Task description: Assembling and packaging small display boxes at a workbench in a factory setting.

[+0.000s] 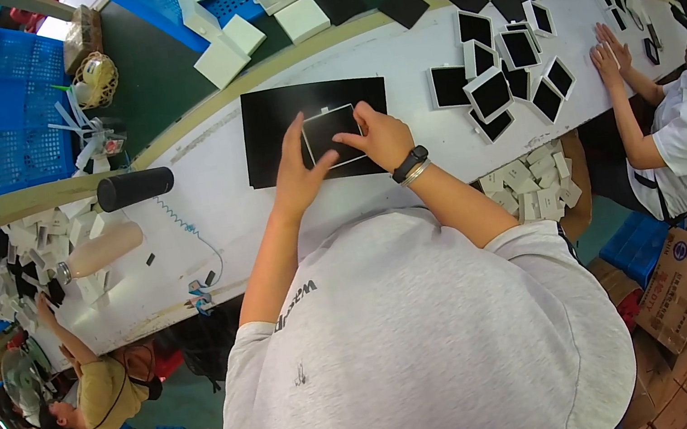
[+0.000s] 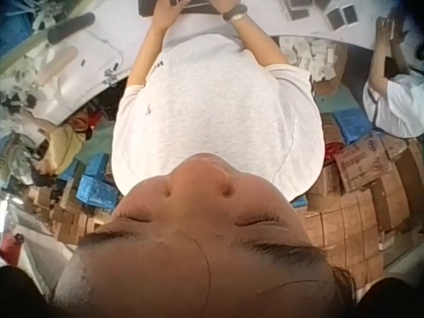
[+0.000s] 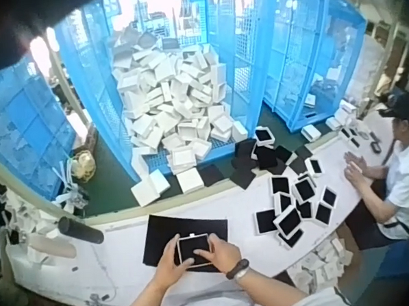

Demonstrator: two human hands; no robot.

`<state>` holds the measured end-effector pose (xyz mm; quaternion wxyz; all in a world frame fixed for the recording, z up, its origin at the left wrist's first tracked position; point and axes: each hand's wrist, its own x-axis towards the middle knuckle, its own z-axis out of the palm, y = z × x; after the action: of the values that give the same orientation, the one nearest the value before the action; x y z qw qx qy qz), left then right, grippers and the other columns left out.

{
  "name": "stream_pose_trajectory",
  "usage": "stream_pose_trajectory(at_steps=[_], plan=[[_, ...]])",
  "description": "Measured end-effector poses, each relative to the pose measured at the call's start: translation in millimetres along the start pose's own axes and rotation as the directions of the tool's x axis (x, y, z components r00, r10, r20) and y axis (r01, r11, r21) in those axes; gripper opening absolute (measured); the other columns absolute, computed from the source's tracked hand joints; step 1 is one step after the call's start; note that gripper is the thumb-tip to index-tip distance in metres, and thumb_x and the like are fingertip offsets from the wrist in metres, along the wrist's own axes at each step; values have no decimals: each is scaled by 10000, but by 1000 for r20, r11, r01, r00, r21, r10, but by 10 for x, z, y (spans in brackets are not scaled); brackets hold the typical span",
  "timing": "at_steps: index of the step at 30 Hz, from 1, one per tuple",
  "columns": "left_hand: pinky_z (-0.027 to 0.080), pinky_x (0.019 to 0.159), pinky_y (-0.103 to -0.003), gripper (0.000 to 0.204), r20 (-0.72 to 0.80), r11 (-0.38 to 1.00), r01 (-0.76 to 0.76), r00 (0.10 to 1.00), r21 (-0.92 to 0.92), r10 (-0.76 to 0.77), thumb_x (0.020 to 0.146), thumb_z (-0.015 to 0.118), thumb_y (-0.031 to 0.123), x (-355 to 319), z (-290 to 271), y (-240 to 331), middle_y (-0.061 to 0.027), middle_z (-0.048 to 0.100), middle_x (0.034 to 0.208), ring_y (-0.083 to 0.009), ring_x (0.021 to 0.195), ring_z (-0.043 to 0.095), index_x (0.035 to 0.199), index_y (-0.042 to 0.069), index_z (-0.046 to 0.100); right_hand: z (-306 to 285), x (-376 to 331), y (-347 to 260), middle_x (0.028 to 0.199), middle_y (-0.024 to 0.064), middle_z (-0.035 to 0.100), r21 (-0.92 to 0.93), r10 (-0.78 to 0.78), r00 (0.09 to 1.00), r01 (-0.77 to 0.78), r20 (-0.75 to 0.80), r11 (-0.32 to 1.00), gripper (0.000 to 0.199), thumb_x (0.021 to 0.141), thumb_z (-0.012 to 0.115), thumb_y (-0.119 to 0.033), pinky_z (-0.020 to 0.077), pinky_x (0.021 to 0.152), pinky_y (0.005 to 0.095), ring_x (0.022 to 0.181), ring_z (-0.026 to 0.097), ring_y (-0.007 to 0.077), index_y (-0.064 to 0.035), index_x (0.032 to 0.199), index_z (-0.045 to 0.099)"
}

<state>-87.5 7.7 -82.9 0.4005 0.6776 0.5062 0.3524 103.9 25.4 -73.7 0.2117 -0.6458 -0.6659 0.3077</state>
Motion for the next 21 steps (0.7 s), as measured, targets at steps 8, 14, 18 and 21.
stream_pose_trajectory(at_steps=[8, 14, 18, 21], plan=[[462, 916, -345, 369, -54, 991, 51, 998, 122, -44, 822, 682, 127, 37, 23, -8, -146, 454, 1367, -305, 1161, 530, 1187, 132, 630, -42, -176, 85, 985, 85, 574, 10, -322, 943, 324, -87, 946, 507, 875, 642, -286, 492, 528, 341, 611, 599, 262, -173, 1338, 469], [455, 931, -338, 405, -41, 957, 6, 999, 289, 6, 796, 710, 162, 138, -89, -10, -145, 495, 1320, -278, 1180, 516, 1169, 61, 590, -183, -81, -27, 965, 110, 516, -130, -211, 957, 239, 199, 962, 541, 867, 625, -353, 521, 579, 400, 762, 620, 305, -126, 1334, 473], [418, 973, -373, 542, -540, 951, 229, 784, -208, -307, 769, 748, 188, 822, -725, -707, -152, 581, 1138, -266, 1098, 538, 1235, 17, 531, -127, -159, 246, 1031, 115, 523, 54, -266, 956, 261, 124, 964, 573, 825, 703, -290, 515, 622, 352, 710, 608, 241, -99, 1321, 488], [413, 990, -385, 736, -578, 826, 342, 815, 448, -24, 682, 818, 270, 1460, -1147, -1253, -175, 510, 1248, -310, 1151, 509, 1286, 11, 488, -29, -215, 185, 998, 97, 529, 102, -212, 975, 204, 65, 974, 342, 825, 702, -233, 500, 614, 359, 694, 592, 251, -78, 1104, 582]])
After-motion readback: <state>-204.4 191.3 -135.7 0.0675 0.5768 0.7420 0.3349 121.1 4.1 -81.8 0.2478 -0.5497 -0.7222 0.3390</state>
